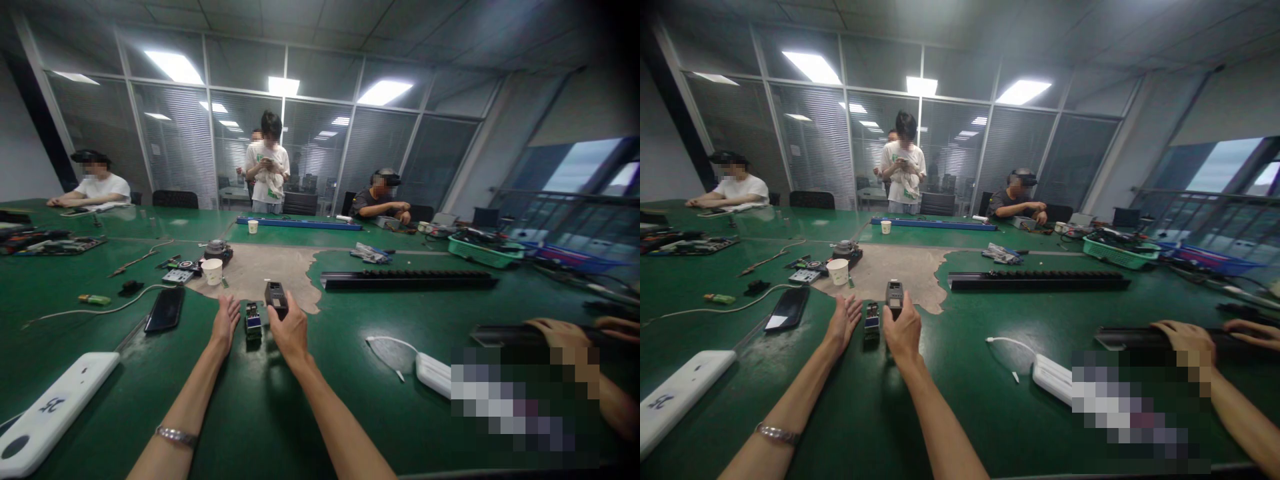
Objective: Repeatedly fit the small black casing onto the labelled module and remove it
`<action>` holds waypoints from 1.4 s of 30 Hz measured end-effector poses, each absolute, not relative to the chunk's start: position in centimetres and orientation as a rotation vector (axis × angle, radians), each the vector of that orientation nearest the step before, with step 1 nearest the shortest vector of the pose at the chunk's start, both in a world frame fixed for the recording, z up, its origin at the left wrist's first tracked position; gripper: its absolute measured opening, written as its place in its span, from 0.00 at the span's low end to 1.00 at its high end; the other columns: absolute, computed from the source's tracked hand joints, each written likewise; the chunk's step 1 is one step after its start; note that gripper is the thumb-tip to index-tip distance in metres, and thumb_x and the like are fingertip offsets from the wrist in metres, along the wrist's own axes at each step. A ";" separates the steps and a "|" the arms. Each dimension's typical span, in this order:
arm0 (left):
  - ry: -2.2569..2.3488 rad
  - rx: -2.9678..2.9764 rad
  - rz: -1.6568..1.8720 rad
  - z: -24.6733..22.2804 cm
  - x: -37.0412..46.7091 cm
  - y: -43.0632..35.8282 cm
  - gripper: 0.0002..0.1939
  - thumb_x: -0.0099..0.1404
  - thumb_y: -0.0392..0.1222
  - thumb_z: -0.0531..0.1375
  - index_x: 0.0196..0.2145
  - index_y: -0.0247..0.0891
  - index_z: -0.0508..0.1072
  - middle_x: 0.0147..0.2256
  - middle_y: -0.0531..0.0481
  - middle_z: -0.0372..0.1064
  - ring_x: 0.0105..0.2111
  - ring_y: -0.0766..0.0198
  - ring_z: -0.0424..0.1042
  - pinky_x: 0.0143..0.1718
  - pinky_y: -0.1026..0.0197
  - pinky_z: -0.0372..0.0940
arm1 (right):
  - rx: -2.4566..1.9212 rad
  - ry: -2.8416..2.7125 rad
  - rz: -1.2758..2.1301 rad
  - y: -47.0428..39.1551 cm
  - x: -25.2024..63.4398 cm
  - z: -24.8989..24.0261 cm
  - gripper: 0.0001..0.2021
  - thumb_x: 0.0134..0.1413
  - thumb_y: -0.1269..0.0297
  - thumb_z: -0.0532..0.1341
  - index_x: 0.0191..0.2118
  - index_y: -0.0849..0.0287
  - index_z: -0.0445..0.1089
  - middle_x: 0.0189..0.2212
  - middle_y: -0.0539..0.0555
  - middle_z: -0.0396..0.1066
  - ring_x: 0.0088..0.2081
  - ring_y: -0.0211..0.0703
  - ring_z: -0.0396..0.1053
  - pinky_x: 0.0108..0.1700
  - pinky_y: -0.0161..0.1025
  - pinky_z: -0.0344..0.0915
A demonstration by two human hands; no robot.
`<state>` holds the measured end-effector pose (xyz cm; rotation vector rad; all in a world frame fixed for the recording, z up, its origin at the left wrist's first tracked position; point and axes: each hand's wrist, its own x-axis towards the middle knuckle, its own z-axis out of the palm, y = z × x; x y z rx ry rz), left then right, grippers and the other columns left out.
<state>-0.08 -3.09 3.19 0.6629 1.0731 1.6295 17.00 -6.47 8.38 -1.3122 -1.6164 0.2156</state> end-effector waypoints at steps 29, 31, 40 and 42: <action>1.092 0.666 1.627 2.9 -0.1 -3.0 0.36 0.63 0.64 0.42 0.59 0.37 0.58 0.57 0.37 0.58 0.58 0.59 0.57 0.57 0.56 0.51 | -1.294 -1.593 0.334 -7.4 20.0 7.7 0.22 0.53 0.58 0.58 0.53 0.58 0.63 0.43 0.57 0.72 0.44 0.47 0.70 0.45 0.39 0.64; 1.087 0.668 1.630 2.9 -0.1 -2.9 0.36 0.62 0.65 0.42 0.59 0.38 0.58 0.57 0.38 0.58 0.57 0.59 0.57 0.57 0.56 0.51 | -1.222 -1.637 0.362 -7.6 18.4 8.6 0.21 0.53 0.58 0.59 0.53 0.58 0.63 0.42 0.56 0.72 0.43 0.46 0.70 0.45 0.38 0.64; 1.088 0.667 1.622 3.0 -0.2 -2.9 0.35 0.63 0.64 0.42 0.58 0.39 0.58 0.57 0.39 0.58 0.57 0.58 0.57 0.56 0.56 0.53 | -1.329 -1.791 0.290 -8.4 13.4 8.5 0.21 0.51 0.60 0.61 0.50 0.60 0.63 0.36 0.58 0.73 0.38 0.49 0.71 0.38 0.37 0.64; 1.082 0.673 1.619 3.0 -0.1 -2.9 0.35 0.63 0.64 0.43 0.59 0.39 0.58 0.57 0.39 0.57 0.58 0.58 0.57 0.56 0.56 0.53 | -1.330 -1.805 0.254 -8.5 13.1 8.5 0.23 0.51 0.60 0.60 0.53 0.61 0.60 0.38 0.60 0.72 0.39 0.50 0.71 0.39 0.38 0.64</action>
